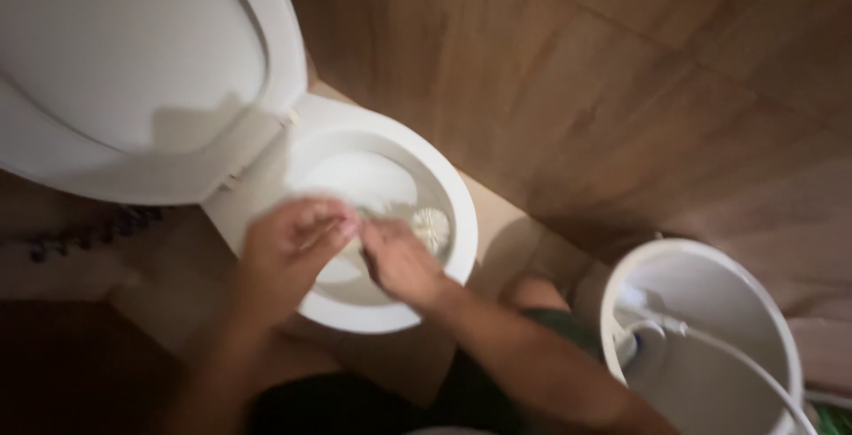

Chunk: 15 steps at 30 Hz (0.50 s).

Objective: Scrubbing and rinsing a toilet bowl and seat using a brush and sponge.

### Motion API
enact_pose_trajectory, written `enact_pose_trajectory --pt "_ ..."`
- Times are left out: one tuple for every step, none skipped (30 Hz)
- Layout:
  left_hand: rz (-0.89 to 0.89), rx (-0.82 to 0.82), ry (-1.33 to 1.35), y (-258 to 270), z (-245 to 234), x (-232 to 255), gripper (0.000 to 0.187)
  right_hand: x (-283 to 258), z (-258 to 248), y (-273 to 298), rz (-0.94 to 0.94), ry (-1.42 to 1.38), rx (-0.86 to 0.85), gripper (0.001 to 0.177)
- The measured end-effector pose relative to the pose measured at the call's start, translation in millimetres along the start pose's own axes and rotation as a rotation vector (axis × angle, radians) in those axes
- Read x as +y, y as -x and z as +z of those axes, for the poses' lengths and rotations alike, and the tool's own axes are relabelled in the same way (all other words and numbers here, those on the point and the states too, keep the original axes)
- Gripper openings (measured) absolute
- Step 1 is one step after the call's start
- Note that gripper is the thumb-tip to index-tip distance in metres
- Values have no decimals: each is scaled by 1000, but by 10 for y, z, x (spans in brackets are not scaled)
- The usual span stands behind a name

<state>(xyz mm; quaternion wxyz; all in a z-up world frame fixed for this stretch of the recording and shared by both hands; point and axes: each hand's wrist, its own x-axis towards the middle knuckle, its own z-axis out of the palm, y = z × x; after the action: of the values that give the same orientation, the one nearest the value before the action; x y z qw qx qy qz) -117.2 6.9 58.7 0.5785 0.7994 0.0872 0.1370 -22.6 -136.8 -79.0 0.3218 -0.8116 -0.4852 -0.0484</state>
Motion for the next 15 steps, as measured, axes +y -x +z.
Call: enact_pose_trajectory --pt "278 218 -156 118 92 -267 24 -83 -28 22 -22 -52 -10 24" --pt "559 431 -311 185 196 -551 16 -129 -53 34 -41 -100 -16 27" --pt "578 440 -315 47 258 -426 16 29 5 -124 -57 -93 -2 27" --pt "433 436 294 65 362 -323 11 114 87 -109 -116 -6 43 16" --pt "260 415 897 80 459 -232 30 199 185 -91 -178 80 88 17" --pt "256 428 902 44 507 -226 30 405 369 -49 -183 79 76 17" --pt "333 402 844 2 549 -210 30 607 545 -13 -110 5 109 17" --pt "414 374 777 -66 555 -182 30 796 732 -31 -39 -72 149 24" --pt "416 385 774 -198 610 -270 30 840 645 -109 -47 -77 143 24" --pt "560 418 774 -344 653 -360 37 886 567 -212 -69 -97 174 26" --pt "704 447 771 -491 700 -451 44 937 488 -307 -90 -118 206 28" --pt "690 448 765 -557 667 -459 44 852 430 -399 -81 -128 200 28" --pt "694 407 843 -628 639 -471 42 776 371 -494 -89 -121 254 30" --pt "715 358 930 -787 625 -470 41 770 264 -664 -106 -100 319 33" --pt "719 353 933 -682 651 -368 41 718 205 -519 -105 -95 323 33"
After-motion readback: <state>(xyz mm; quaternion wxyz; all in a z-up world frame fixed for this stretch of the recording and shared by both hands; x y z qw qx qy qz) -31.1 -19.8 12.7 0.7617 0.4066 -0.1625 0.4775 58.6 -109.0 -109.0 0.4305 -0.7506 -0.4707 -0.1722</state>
